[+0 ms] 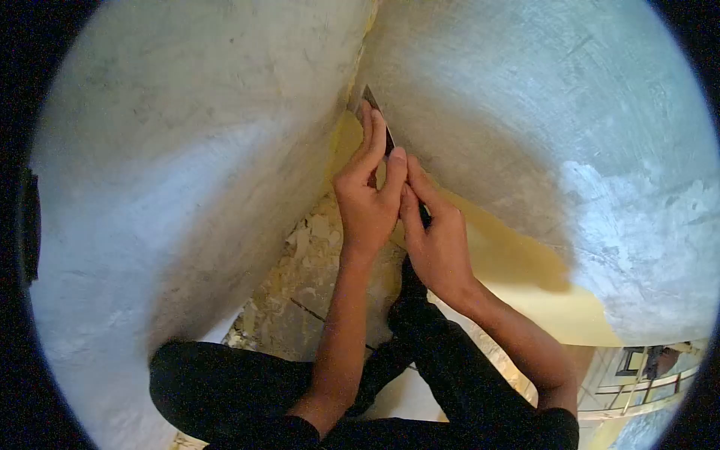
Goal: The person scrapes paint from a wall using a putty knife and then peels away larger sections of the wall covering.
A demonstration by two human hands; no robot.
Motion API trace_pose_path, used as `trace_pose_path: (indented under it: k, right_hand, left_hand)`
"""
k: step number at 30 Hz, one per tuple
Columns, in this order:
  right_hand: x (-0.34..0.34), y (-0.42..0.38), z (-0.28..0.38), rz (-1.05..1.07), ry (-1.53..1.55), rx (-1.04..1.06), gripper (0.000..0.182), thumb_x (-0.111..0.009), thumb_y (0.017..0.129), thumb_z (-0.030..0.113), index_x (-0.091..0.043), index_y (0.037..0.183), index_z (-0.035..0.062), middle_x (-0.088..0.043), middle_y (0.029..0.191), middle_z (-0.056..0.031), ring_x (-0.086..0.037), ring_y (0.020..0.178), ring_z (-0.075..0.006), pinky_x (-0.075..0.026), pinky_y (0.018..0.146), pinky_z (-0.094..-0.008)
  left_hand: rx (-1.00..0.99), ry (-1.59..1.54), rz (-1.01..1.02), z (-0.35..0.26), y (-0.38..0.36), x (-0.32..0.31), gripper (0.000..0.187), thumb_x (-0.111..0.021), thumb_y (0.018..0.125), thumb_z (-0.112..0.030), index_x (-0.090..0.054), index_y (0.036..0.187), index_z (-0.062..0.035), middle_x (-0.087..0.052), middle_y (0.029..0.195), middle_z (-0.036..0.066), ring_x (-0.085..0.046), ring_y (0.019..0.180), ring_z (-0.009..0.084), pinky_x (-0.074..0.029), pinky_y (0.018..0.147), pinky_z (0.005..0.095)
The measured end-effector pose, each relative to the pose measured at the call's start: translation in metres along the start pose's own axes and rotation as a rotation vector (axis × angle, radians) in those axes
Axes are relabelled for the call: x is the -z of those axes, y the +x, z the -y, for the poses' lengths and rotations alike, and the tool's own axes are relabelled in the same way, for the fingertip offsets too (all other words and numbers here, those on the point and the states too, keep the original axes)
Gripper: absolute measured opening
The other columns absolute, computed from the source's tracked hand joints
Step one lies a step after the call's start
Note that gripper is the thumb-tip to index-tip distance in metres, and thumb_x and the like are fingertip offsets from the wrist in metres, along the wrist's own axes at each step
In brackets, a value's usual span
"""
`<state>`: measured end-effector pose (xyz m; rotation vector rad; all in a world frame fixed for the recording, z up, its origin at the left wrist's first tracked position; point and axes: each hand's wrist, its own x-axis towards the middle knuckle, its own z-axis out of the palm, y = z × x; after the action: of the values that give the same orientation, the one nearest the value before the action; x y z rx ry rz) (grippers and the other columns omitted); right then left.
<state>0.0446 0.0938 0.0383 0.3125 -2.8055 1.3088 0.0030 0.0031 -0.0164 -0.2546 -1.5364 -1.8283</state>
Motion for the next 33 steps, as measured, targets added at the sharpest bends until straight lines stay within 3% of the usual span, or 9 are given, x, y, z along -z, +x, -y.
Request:
trace_pose_path:
  k: [8, 10, 13, 15, 22, 24, 33]
  right_hand:
    - [0.006, -0.002, -0.001, 0.0, 0.102, -0.023, 0.04, -0.049, 0.099, 0.009, -0.045, 0.136, -0.0063, -0.053, 0.134, -0.0249, -0.052, 0.125, -0.0279, -0.042, 0.101, -0.034]
    - [0.004, -0.001, 0.003, 0.023, 0.127, -0.019, 0.04, -0.049, 0.099, 0.009, -0.046, 0.136, -0.0061, -0.053, 0.134, -0.025, -0.052, 0.125, -0.0285, -0.042, 0.102, -0.0342]
    - [0.0, 0.002, -0.005, 0.002, 0.102, 0.023, 0.04, -0.049, 0.099, 0.01, -0.046, 0.136, -0.0055, -0.053, 0.134, -0.0247, -0.053, 0.125, -0.0284, -0.042, 0.102, -0.0342]
    - [0.001, 0.003, -0.009, -0.017, 0.085, 0.096, 0.041, -0.05, 0.098, 0.01, -0.046, 0.136, -0.0052, -0.053, 0.133, -0.0247, -0.053, 0.125, -0.0292, -0.042, 0.102, -0.0338]
    - [0.0, 0.003, -0.005, -0.035, 0.112, -0.02, 0.04, -0.05, 0.098, 0.009, -0.047, 0.135, -0.0051, -0.054, 0.131, -0.0256, -0.056, 0.121, -0.0319, -0.044, 0.099, -0.0343]
    - [-0.003, -0.002, 0.0, -0.034, 0.061, 0.097, 0.04, -0.051, 0.097, 0.01, -0.048, 0.134, -0.0052, -0.055, 0.129, -0.0266, -0.056, 0.121, -0.033, -0.044, 0.099, -0.0349]
    - [0.0, -0.001, -0.01, -0.037, 0.129, 0.12, 0.038, -0.051, 0.096, 0.008, -0.051, 0.131, -0.005, -0.056, 0.128, -0.0257, -0.055, 0.122, -0.0323, -0.044, 0.099, -0.0354]
  left_hand:
    - [-0.003, 0.033, -0.012, 0.002, 0.0, -0.002, 0.047, -0.056, 0.091, -0.005, -0.047, 0.136, 0.0055, -0.036, 0.147, 0.025, -0.031, 0.139, 0.0368, -0.036, 0.109, 0.0412]
    - [0.083, -0.026, 0.032, -0.006, 0.005, 0.007, 0.048, -0.056, 0.092, -0.002, -0.044, 0.138, 0.004, -0.034, 0.148, 0.025, -0.032, 0.139, 0.0312, -0.031, 0.111, 0.0377]
    - [0.043, 0.038, 0.005, -0.002, 0.005, 0.002, 0.047, -0.057, 0.091, -0.005, -0.047, 0.136, 0.0047, -0.036, 0.147, 0.025, -0.031, 0.139, 0.036, -0.035, 0.109, 0.041]
    - [0.046, 0.01, -0.006, 0.001, 0.002, -0.001, 0.047, -0.057, 0.091, -0.004, -0.047, 0.136, 0.0048, -0.036, 0.147, 0.025, -0.032, 0.139, 0.0359, -0.035, 0.109, 0.0408]
    - [0.015, 0.046, -0.005, 0.002, 0.005, -0.001, 0.047, -0.057, 0.09, -0.003, -0.047, 0.135, 0.0067, -0.035, 0.147, 0.027, -0.032, 0.139, 0.0353, -0.033, 0.11, 0.0405]
    - [0.035, -0.003, 0.001, 0.0, 0.0, 0.005, 0.047, -0.057, 0.09, -0.002, -0.047, 0.135, 0.0061, -0.036, 0.147, 0.026, -0.032, 0.139, 0.0349, -0.034, 0.11, 0.04]
    - [0.04, -0.008, -0.025, 0.006, 0.002, -0.002, 0.048, -0.057, 0.089, 0.0, -0.048, 0.135, 0.005, -0.038, 0.146, 0.025, -0.035, 0.138, 0.0338, -0.036, 0.108, 0.038]
